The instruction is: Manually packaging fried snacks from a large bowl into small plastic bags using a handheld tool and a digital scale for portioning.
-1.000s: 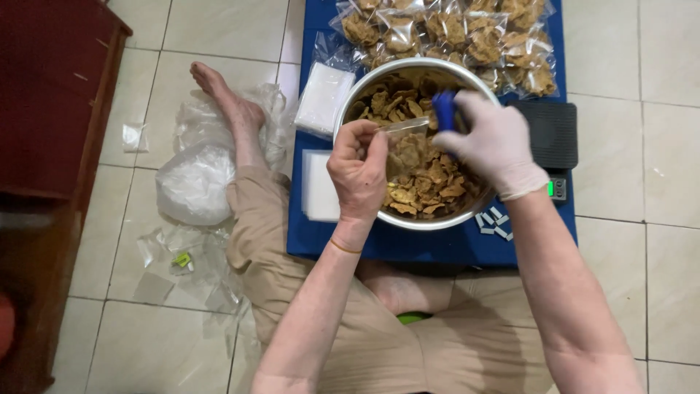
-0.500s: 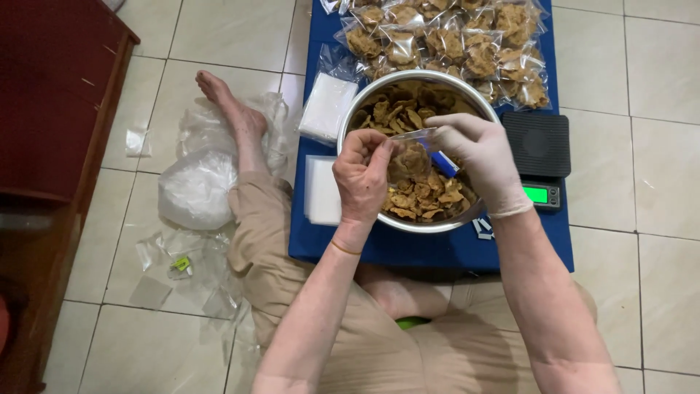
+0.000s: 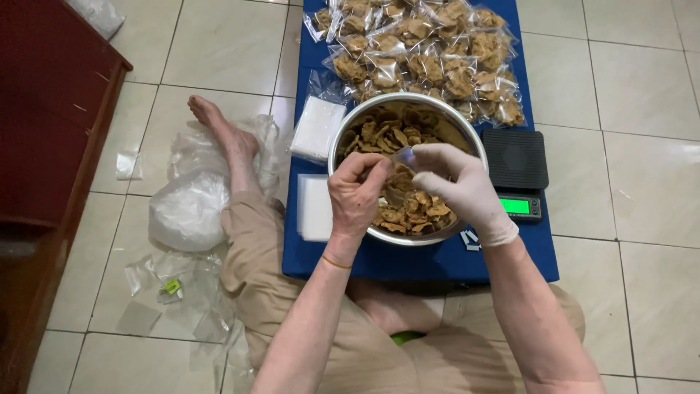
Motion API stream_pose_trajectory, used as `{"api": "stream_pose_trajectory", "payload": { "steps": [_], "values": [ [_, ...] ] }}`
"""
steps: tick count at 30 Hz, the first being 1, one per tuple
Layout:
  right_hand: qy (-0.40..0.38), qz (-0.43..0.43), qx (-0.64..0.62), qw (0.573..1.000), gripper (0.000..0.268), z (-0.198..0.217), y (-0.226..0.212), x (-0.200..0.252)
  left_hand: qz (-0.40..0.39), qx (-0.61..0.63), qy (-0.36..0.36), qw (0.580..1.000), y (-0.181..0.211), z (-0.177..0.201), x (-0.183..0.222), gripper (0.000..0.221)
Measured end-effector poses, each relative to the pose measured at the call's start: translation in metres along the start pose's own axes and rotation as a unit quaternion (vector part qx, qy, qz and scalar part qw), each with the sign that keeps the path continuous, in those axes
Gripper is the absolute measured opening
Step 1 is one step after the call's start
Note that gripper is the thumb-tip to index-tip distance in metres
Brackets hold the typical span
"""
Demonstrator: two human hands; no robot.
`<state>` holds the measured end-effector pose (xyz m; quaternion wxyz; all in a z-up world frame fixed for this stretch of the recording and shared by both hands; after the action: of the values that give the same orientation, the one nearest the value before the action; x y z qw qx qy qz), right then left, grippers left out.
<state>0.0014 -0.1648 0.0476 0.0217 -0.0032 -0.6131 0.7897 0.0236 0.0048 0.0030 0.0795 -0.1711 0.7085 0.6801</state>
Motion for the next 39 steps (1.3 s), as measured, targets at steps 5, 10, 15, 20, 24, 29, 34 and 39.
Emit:
{"api": "stream_pose_trajectory", "payload": {
  "steps": [5,10,15,20,24,29,34,39],
  "values": [
    [-0.006,-0.007,0.021,1.000,0.042,0.002,0.016,0.003,0.001,-0.013,0.013,1.000,0.002,0.002,0.000,0.004],
    [0.020,-0.030,-0.006,0.999,0.043,0.007,-0.011,0.009,0.060,-0.002,0.024,0.998,-0.006,-0.001,0.006,0.029],
    [0.173,0.034,-0.115,0.978,0.028,0.037,-0.048,-0.004,0.072,0.009,0.015,0.997,-0.009,-0.002,0.005,0.041],
    [0.155,0.085,-0.064,0.982,0.029,0.099,-0.009,-0.066,0.039,-0.055,-0.008,0.998,0.011,0.000,0.000,0.036],
    [0.149,0.021,-0.057,0.987,0.034,0.098,0.009,-0.119,0.051,-0.064,-0.013,0.997,0.016,0.001,0.001,0.034],
    [0.153,-0.010,0.046,0.987,0.039,0.086,0.070,-0.168,0.060,-0.021,0.014,0.998,-0.006,-0.002,0.003,0.035],
    [0.144,0.060,0.161,0.974,0.043,0.045,0.008,-0.107,0.053,-0.022,0.012,0.998,-0.005,-0.002,0.001,0.036],
    [0.034,0.189,0.242,0.951,0.027,0.019,0.000,-0.028,0.050,-0.016,0.009,0.999,-0.008,-0.001,0.000,0.035]
  ]
}}
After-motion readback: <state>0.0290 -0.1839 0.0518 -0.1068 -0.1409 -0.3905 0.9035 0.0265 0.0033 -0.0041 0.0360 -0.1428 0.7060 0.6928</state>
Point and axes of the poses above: each hand's wrist, its own x-axis away from the middle knuckle, its own z-axis out of the back of the hand, y = z × x, the point moved 3 cm from there along -x, towards the middle knuckle, and after that the axes turned 7 degrees about -x, right-handed, at the moved point
